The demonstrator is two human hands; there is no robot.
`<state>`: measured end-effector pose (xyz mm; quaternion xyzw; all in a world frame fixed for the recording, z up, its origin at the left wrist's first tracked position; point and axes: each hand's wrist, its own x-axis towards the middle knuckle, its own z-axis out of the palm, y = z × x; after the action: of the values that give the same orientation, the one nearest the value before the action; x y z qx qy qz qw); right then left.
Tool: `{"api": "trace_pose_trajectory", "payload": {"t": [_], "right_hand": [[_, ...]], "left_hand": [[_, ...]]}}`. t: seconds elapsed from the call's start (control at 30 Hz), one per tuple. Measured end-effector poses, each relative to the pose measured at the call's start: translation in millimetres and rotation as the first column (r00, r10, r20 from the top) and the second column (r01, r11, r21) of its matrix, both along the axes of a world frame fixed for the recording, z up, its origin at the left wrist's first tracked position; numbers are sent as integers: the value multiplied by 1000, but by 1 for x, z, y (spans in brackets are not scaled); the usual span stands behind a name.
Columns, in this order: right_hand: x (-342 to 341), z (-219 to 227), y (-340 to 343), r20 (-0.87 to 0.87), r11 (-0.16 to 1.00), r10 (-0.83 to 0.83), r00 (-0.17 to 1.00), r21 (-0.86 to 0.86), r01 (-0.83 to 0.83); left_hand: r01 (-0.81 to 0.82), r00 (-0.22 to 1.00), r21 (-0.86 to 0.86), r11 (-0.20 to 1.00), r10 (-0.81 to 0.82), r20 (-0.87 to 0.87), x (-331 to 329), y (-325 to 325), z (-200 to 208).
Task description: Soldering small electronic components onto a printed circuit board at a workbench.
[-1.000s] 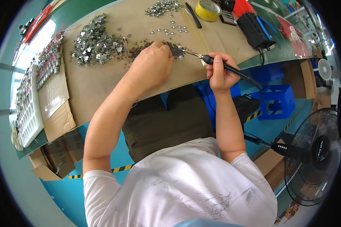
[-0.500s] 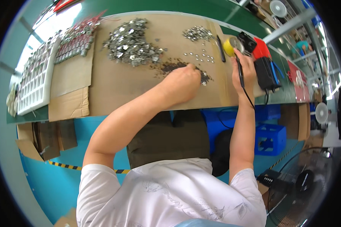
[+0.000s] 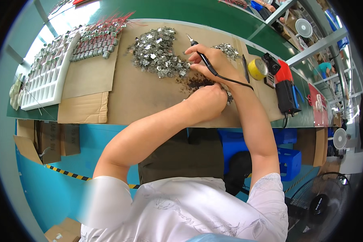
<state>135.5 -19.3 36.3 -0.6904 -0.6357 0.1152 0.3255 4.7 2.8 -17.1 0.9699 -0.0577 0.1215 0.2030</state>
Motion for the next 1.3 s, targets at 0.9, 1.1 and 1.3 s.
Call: {"api": "trace_pose_trajectory", "payload": {"t": [0.9, 1.1, 1.3], "right_hand": [[60, 9, -56, 186, 940, -246, 951, 285, 187], [189, 61, -199, 342, 684, -724, 599, 472, 556], [224, 78, -206, 460, 629, -768, 447, 409, 661]], "left_hand": [[-2, 1000, -131, 991, 4, 13, -2, 0, 6], [7, 1000, -113, 994, -9, -16, 2, -2, 5], [25, 999, -99, 995, -22, 32, -2, 7, 0]]}}
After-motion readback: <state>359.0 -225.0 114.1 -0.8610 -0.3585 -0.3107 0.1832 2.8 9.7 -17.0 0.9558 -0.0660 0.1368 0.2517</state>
